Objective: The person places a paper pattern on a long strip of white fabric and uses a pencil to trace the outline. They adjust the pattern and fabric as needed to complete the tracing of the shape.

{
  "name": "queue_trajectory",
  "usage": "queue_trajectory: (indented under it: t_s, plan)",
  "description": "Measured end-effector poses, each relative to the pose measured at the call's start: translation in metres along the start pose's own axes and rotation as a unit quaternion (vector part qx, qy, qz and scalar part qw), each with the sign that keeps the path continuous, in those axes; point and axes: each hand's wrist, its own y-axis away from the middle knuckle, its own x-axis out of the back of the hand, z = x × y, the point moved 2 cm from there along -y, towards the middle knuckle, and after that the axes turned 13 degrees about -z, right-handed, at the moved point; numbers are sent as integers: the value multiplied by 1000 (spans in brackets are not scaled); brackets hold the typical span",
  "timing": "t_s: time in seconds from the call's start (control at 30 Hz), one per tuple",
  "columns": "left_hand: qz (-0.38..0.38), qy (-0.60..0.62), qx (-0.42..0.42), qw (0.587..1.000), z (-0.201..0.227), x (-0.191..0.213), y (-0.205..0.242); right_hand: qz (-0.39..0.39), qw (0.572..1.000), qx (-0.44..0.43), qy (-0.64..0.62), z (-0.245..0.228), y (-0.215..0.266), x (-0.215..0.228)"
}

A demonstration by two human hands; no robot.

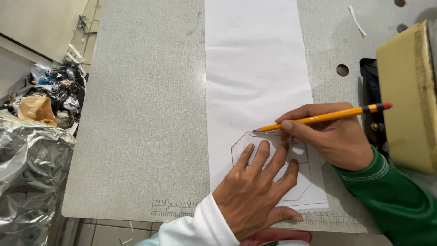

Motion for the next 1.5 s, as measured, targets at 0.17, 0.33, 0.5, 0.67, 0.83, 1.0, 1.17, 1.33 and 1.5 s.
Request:
queue_trajectory:
  t_s: [0.17,0.33,0.5,0.67,0.83,1.0,1.17,1.33,1.5]
  plan:
    - [11,15,8,1000,2,-6,2,-20,999,-18,-33,-1,-6,-7]
    - [3,-3,8,1000,2,-5,1,-9,1000,-7,-15,-9,-8,-11]
    - [13,-1,4,1000,2,-3,0,-14,1000,0,1,-13,-8,-11]
    - [5,-9,5,1000,1,-1,1,-3,993,2,115,-16,0,5]
    - [3,-4,2,1000,1,-5,1,29,994,-21,99,-12,14,21]
    - [-5,-16,6,1000,2,-4,2,49,993,-35,102,-6,17,20]
    - [0,-8,4,1000,1,-3,1,33,993,-13,112,-14,5,6]
    - [6,1,2,1000,2,0,0,-2,996,9,86,-16,-6,-5]
    - [0,-13,-1,1000,1,0,0,-3,993,31,115,-18,0,3]
